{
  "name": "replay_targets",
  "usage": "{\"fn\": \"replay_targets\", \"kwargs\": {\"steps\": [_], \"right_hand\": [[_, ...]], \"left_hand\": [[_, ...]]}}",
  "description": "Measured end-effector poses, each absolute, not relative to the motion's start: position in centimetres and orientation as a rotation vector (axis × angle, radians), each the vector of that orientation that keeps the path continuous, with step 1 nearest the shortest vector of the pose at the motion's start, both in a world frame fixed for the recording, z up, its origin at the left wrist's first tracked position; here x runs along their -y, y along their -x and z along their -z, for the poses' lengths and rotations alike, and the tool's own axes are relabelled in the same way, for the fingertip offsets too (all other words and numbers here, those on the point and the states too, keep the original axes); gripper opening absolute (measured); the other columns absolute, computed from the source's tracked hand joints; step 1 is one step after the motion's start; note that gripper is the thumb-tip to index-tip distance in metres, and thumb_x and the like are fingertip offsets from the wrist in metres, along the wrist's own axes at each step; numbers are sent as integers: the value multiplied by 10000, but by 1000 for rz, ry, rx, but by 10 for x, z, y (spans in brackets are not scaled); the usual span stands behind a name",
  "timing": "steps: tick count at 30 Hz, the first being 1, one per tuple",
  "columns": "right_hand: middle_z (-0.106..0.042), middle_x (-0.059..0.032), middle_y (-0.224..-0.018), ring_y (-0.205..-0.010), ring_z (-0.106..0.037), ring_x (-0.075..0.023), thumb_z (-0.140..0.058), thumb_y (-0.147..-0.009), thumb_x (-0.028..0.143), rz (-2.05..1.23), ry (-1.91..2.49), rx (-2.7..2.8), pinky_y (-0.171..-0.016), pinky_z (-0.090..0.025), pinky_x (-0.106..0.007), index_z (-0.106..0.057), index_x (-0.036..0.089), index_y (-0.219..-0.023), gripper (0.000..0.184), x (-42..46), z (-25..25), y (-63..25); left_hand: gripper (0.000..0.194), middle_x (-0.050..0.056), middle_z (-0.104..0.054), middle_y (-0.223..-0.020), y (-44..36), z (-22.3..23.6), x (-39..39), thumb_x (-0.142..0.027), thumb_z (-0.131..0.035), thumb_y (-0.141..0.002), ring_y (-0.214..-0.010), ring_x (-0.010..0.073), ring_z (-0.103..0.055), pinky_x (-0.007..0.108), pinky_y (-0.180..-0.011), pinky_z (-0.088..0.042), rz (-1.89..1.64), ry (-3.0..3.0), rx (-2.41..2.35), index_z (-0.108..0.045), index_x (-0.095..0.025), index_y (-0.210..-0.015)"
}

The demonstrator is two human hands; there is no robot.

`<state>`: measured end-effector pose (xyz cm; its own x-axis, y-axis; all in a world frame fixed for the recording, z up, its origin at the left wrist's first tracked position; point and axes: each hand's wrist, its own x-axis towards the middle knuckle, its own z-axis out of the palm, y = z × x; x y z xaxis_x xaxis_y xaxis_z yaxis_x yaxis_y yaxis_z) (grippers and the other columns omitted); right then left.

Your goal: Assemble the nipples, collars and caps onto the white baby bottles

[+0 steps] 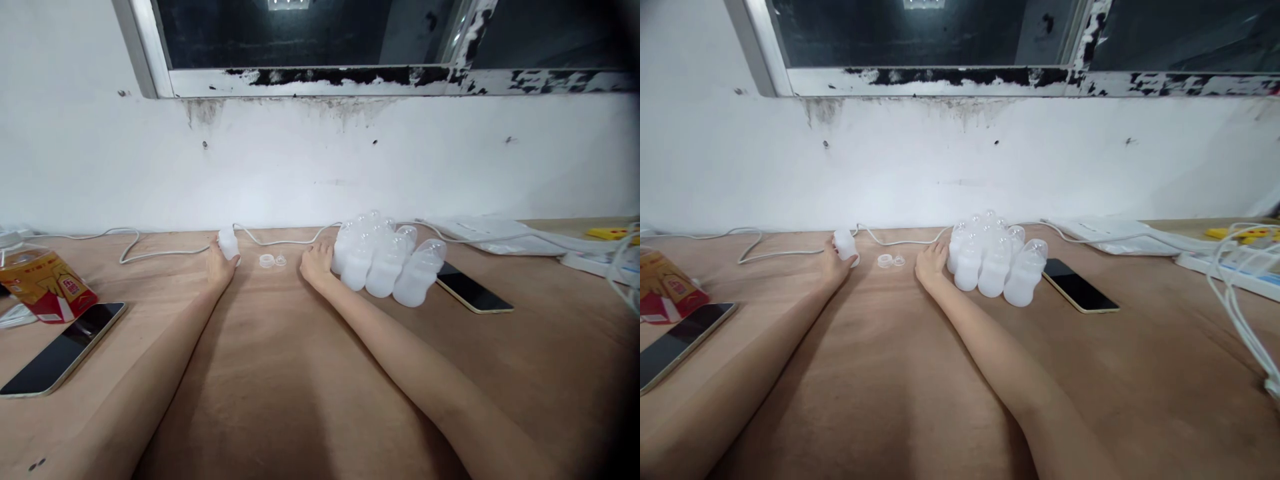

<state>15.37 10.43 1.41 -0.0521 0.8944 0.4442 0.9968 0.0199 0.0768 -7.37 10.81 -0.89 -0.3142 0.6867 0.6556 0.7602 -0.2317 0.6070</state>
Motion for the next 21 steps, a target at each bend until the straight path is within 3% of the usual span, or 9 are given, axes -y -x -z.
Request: {"fn": "replay_targets", "kwargs": {"steps": [3,6,8,11,15,18,21], "right_hand": [[-384,-222,-1249,-1185,-245,-356,-432,-700,151,591,1924,2043,-920,-158,-461,-511,-2,-1096,432,-98,-25,-152],[-315,-180,-1307,-1226,-153,-342,-424,-712,128,713,1782,2017,-951,-104,-448,-491,28,-1122,427,-89,-55,-155],[-299,-199,-1305,-1227,-144,-342,-424,-731,131,765,1763,1932,-947,-95,-450,-484,27,-1120,407,-83,-79,-162],[-349,-244,-1244,-1168,-246,-362,-476,-723,149,734,1954,1788,-885,-173,-473,-480,15,-1113,412,-78,-106,-178],[-519,-195,-1026,-990,-433,-308,-522,-689,123,525,2137,1841,-783,-274,-402,-588,72,-947,271,-75,-114,-189],[-523,-182,-991,-965,-442,-284,-535,-672,85,547,2040,1909,-758,-293,-356,-607,78,-892,232,-66,-116,-184],[-515,-166,-995,-969,-439,-278,-552,-694,138,544,1833,1978,-780,-299,-355,-600,87,-916,233,-49,-126,-173]], "left_hand": [[760,152,-462,-1113,70,4,-103,-196,-620,-578,-1010,299,-469,445,-842,-376,1505,1684,1916,-239,-134,-1233],[753,182,-296,-1264,58,-4,-93,-207,-598,-603,-1161,327,-295,479,-946,-244,1462,1612,1782,-224,-121,-1252],[670,180,-219,-1310,46,-9,-86,-204,-553,-656,-1204,311,-224,463,-971,-207,1381,1696,1588,-247,-118,-1246],[498,181,-258,-1290,27,-9,-79,-173,-483,-712,-1195,288,-254,441,-947,-260,1155,1968,1322,-345,-114,-1187],[384,163,-294,-1280,9,-8,-74,-148,-439,-736,-1162,279,-313,430,-900,-322,931,2233,1169,-416,-138,-1120],[367,161,-292,-1281,0,-17,-69,-188,-435,-760,-1168,261,-312,422,-916,-312,1043,2244,1141,-404,-140,-1122],[483,159,-284,-1287,-15,-35,-59,-301,-487,-751,-1192,249,-284,408,-952,-282,1265,2235,1134,-333,-136,-1178]]}}
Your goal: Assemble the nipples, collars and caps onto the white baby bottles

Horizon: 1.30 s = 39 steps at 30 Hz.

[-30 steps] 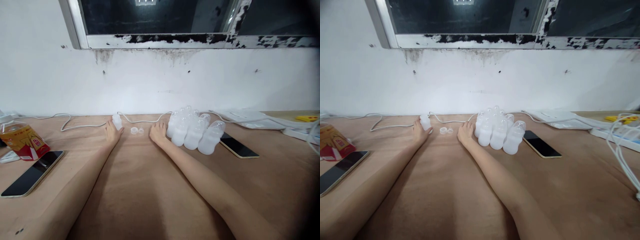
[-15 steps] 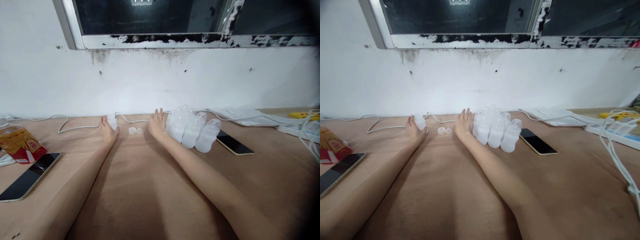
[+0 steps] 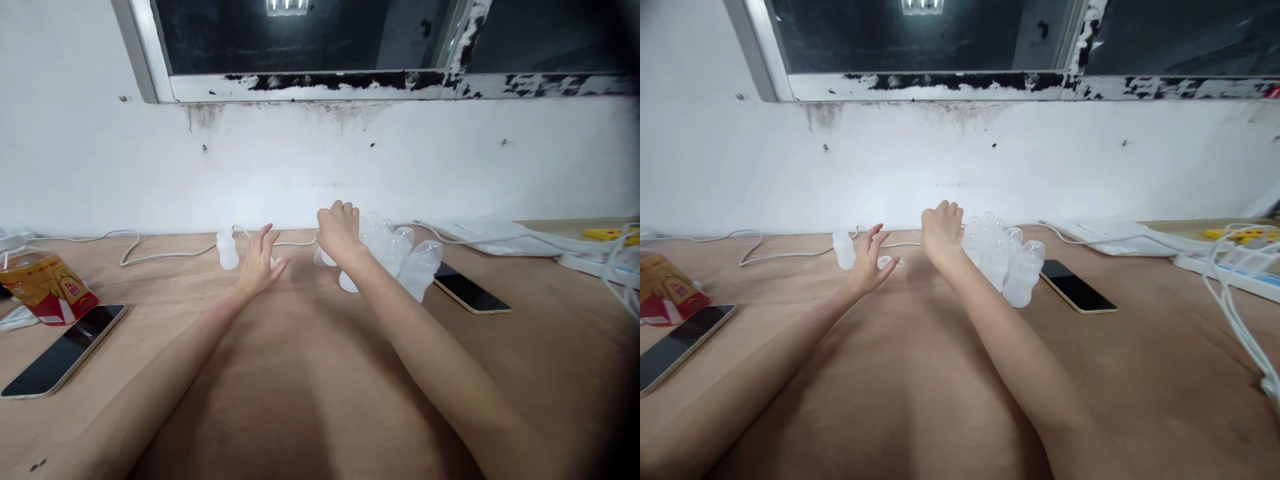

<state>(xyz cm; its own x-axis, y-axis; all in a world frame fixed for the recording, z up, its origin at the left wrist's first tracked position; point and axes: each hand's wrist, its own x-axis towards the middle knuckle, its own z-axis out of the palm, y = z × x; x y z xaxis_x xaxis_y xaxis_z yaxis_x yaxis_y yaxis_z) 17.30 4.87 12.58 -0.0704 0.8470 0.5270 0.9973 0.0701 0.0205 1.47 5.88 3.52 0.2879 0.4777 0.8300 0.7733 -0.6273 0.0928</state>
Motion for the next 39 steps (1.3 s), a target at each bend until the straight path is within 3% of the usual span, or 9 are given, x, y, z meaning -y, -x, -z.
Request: {"fn": "replay_targets", "kwargs": {"steps": [3,7,12,17,21,25,33,39], "right_hand": [[-524,-118,-1000,-934,-469,-238,-562,-711,288,283,1541,2138,-769,-338,-331,-566,134,-995,324,-31,-137,-164],[-558,-73,-941,-859,-504,-187,-553,-700,336,-16,1347,2219,-678,-386,-271,-578,155,-940,302,-21,-143,-162],[-594,-31,-777,-676,-522,-125,-584,-658,373,-237,1315,2271,-549,-373,-212,-607,172,-846,277,-32,-138,-166],[-607,-38,-788,-643,-530,-113,-569,-687,375,-386,1267,2362,-564,-391,-215,-596,151,-892,304,-50,-132,-170],[-572,-64,-988,-830,-527,-153,-524,-742,250,22,1285,2256,-710,-398,-256,-541,145,-1012,290,-61,-135,-187],[-539,-102,-1069,-990,-469,-234,-470,-734,100,432,1806,2138,-738,-386,-299,-521,144,-1062,334,-79,-132,-192],[-576,-134,-1028,-955,-526,-271,-527,-660,54,385,2211,2279,-732,-391,-370,-608,123,-953,312,-136,-104,-178],[-639,-100,-820,-835,-583,-248,-638,-597,158,231,2360,2361,-686,-419,-396,-656,140,-767,172,-144,-86,-176]], "left_hand": [[579,152,-367,-1241,-32,-53,-46,-375,-503,-740,-1162,249,-339,396,-945,-292,1441,2315,1191,-280,-123,-1212],[379,97,-541,-1041,-45,-64,-33,-347,-417,-794,-978,229,-507,357,-818,-393,1574,2513,1388,-391,-140,-1111],[357,55,-585,-876,-42,-61,-32,-353,-470,-752,-803,213,-558,327,-694,-424,1589,2501,1548,-438,-157,-1049],[345,17,-595,-762,-32,-55,-43,-429,-512,-714,-702,180,-576,297,-650,-436,1665,2661,1535,-500,-196,-968],[477,5,-580,-629,-19,-45,-54,-499,-536,-665,-506,146,-558,264,-489,-443,1800,2813,1801,-473,-192,-1024],[437,2,-571,-624,-9,-39,-61,-499,-561,-639,-527,134,-563,243,-479,-455,1997,2680,1830,-497,-174,-923],[377,-2,-563,-621,-7,-40,-61,-471,-563,-650,-510,120,-553,227,-469,-453,2012,2809,1720,-500,-163,-858],[373,-1,-546,-639,-5,-37,-64,-463,-559,-659,-495,103,-536,219,-456,-449,2112,2820,1711,-491,-158,-862]]}}
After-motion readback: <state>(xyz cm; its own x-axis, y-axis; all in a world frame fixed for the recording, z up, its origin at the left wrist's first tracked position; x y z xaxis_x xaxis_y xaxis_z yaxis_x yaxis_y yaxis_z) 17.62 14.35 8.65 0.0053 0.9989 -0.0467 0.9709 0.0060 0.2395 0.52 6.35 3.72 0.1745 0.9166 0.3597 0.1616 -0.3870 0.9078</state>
